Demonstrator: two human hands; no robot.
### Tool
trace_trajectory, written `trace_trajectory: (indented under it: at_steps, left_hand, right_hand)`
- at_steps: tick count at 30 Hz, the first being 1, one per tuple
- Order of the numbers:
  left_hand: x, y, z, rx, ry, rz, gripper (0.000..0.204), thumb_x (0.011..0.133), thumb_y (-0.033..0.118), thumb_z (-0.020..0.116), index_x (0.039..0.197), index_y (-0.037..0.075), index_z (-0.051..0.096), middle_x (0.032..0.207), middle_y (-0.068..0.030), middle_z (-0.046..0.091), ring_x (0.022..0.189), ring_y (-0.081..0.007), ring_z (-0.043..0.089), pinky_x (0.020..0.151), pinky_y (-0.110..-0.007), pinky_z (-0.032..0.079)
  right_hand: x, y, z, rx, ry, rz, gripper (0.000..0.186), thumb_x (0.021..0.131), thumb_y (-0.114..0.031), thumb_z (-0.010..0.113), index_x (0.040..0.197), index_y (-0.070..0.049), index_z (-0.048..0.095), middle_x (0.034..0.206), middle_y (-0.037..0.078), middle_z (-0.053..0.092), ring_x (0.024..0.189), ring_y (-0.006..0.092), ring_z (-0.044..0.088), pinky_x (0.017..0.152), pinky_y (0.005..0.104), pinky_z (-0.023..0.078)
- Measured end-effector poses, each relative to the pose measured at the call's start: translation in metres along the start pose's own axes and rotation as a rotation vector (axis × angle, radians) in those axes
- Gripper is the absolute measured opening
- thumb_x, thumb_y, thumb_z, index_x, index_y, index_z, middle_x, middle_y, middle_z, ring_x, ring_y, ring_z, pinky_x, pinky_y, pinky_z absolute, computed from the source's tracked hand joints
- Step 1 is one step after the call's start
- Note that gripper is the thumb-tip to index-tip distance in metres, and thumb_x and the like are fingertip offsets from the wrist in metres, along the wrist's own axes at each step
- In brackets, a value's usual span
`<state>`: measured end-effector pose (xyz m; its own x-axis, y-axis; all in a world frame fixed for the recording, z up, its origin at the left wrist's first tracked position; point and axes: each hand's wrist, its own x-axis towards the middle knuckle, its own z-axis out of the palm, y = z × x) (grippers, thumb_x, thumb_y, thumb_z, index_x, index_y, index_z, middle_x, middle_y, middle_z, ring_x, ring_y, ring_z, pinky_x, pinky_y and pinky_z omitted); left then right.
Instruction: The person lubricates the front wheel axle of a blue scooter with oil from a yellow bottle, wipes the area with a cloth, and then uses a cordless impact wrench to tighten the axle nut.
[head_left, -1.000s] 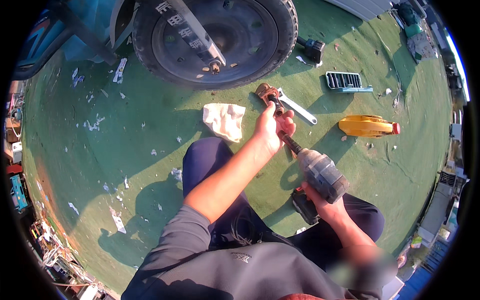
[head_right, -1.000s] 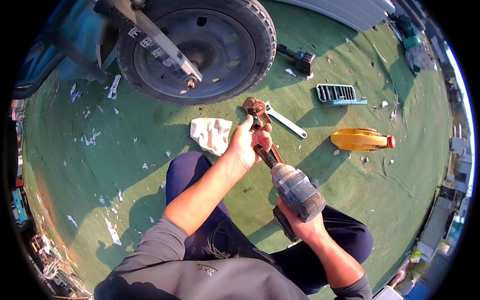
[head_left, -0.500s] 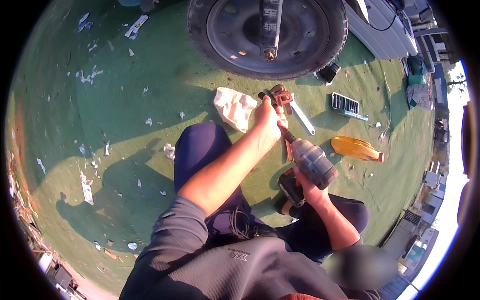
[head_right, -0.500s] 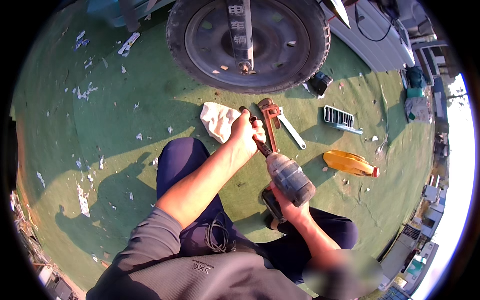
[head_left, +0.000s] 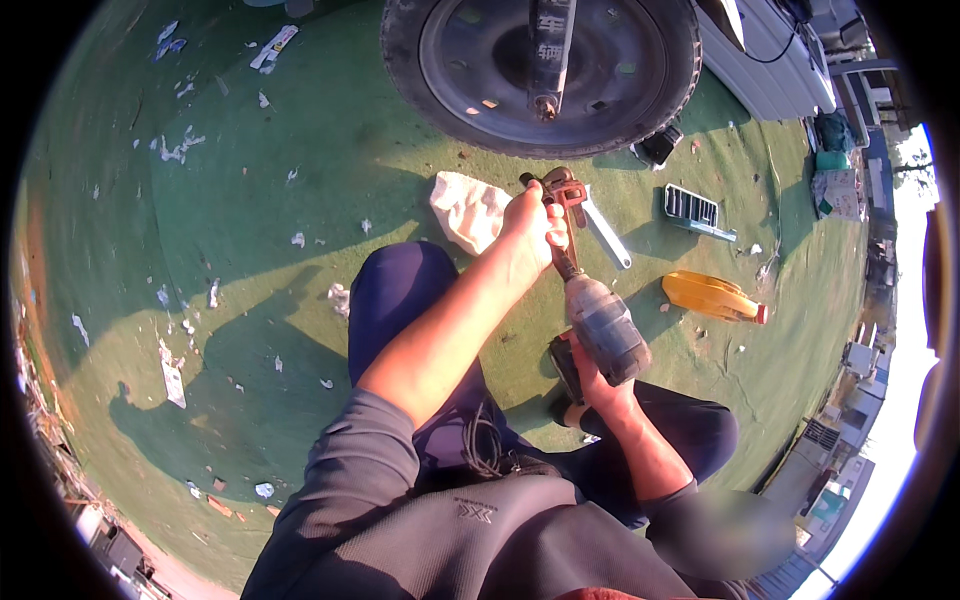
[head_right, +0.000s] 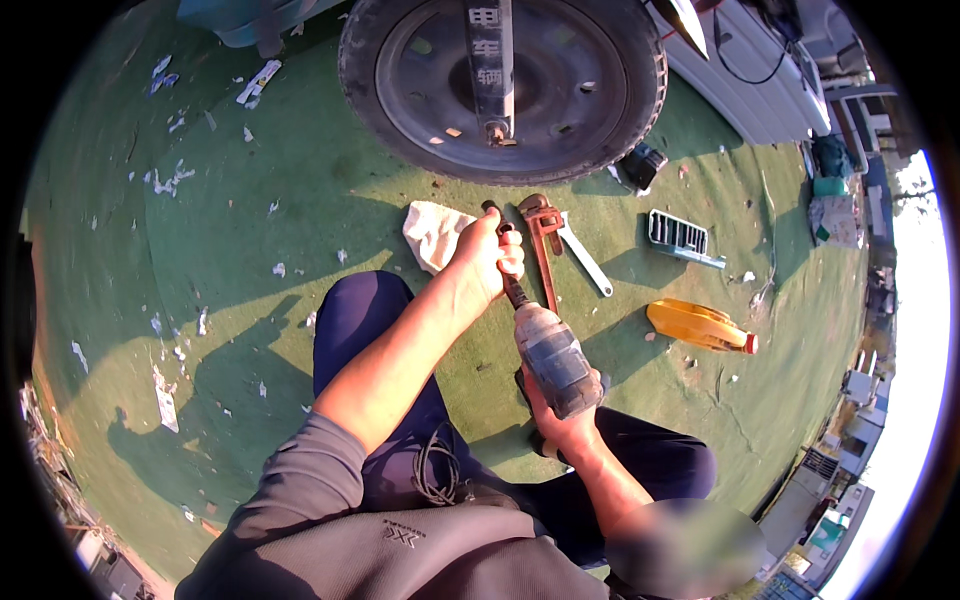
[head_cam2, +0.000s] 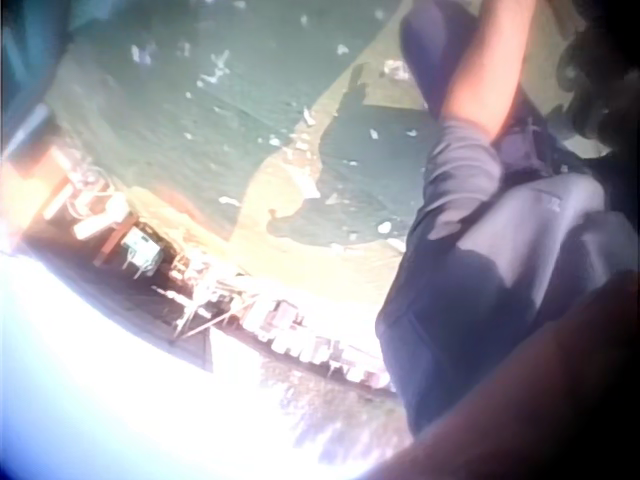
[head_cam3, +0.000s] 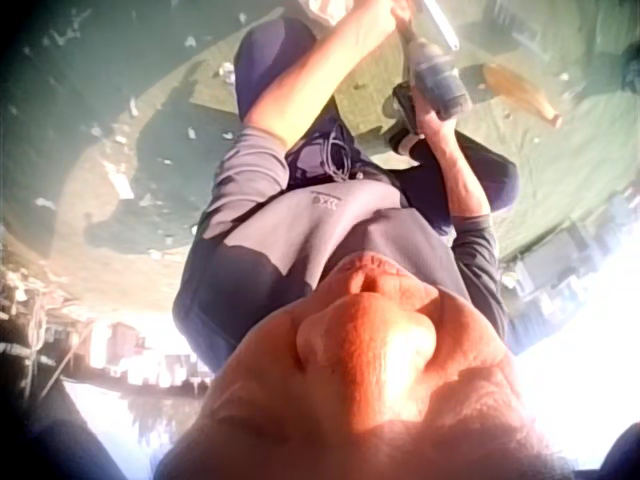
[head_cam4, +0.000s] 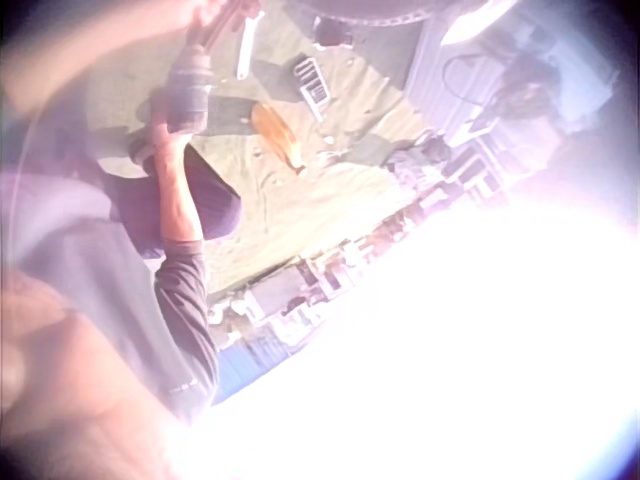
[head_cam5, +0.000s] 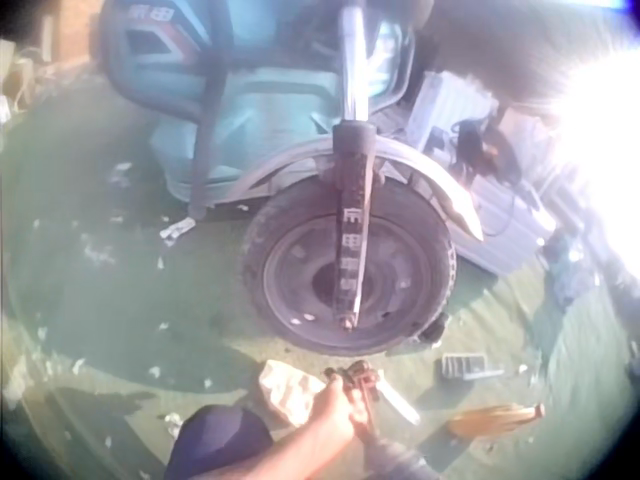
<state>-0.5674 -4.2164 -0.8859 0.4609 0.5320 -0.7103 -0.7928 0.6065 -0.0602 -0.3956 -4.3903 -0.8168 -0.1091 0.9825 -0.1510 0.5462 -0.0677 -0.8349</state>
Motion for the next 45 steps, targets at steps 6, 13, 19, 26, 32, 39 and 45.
trace_trajectory:
  at_steps: [6,13,19,26,32,39,45]
  left_hand:
    - [0.013,-0.004,-0.005,-0.083,0.028,0.036,0.046,0.11,0.054,0.038,0.089,0.014,0.044,0.065,0.003,0.047,0.043,-0.0103,0.033,0.041,-0.028,0.029]
    - [0.008,0.007,-0.002,-0.149,-0.112,0.026,0.043,0.111,0.045,0.042,0.094,0.006,0.05,0.069,-0.001,0.048,0.046,-0.0102,0.037,0.043,-0.026,0.033]
    - [-0.002,-0.006,-0.011,-0.198,-0.265,0.09,0.036,0.111,0.04,0.045,0.102,0.006,0.053,0.084,-0.0036,0.053,0.053,-0.0092,0.043,0.052,-0.025,0.042]
    - [0.011,-0.022,-0.005,-0.197,-0.299,0.1,0.045,0.111,0.047,0.037,0.096,0.009,0.057,0.071,0.0023,0.048,0.047,-0.0089,0.035,0.046,-0.025,0.031]
    - [0.042,0.011,-0.01,-0.387,-0.062,0.183,0.052,0.112,0.044,0.033,0.076,0.008,0.043,0.06,0.0015,0.039,0.043,-0.0109,0.032,0.041,-0.026,0.03]
    - [0.063,0.013,-0.052,0.141,0.225,0.279,0.05,0.11,0.052,0.04,0.08,0.012,0.046,0.063,0.0009,0.047,0.048,-0.0129,0.042,0.044,-0.031,0.037]
    - [0.055,-0.029,-0.057,0.549,0.151,0.202,0.037,0.105,0.052,0.055,0.098,0.016,0.062,0.091,-0.0026,0.068,0.085,-0.0175,0.062,0.089,-0.042,0.05]
  right_hand:
    - [0.009,-0.024,0.001,0.059,0.069,0.039,0.016,0.087,-0.004,0.074,0.102,0.0,0.071,0.084,0.01,0.072,0.076,0.0178,0.069,0.073,0.0323,0.055]
    - [0.018,-0.012,-0.01,0.195,0.046,0.273,0.015,0.09,-0.01,0.075,0.102,-0.003,0.07,0.08,0.003,0.068,0.068,0.0122,0.063,0.065,0.0303,0.053]
    - [0.018,-0.006,-0.012,0.499,-0.084,0.485,0.029,0.096,-0.012,0.06,0.118,0.007,0.06,0.066,0.003,0.057,0.058,0.0146,0.054,0.06,0.0292,0.046]
    - [0.011,-0.008,-0.008,0.564,0.007,0.525,0.024,0.094,-0.013,0.063,0.113,0.003,0.063,0.068,0.003,0.059,0.059,0.0138,0.055,0.059,0.0298,0.046]
    - [-0.005,-0.021,-0.012,0.526,0.131,0.456,0.019,0.097,-0.013,0.066,0.111,-0.002,0.063,0.071,0.001,0.059,0.062,0.0131,0.056,0.062,0.0304,0.047]
    - [-0.027,-0.034,-0.042,0.328,0.296,0.402,0.025,0.098,-0.013,0.059,0.116,0.003,0.061,0.068,0.003,0.058,0.061,0.0124,0.056,0.061,0.0296,0.046]
    - [-0.023,0.006,-0.013,0.041,0.202,0.174,0.014,0.096,-0.014,0.07,0.108,-0.005,0.067,0.082,0.002,0.064,0.074,0.0129,0.061,0.066,0.0298,0.049]
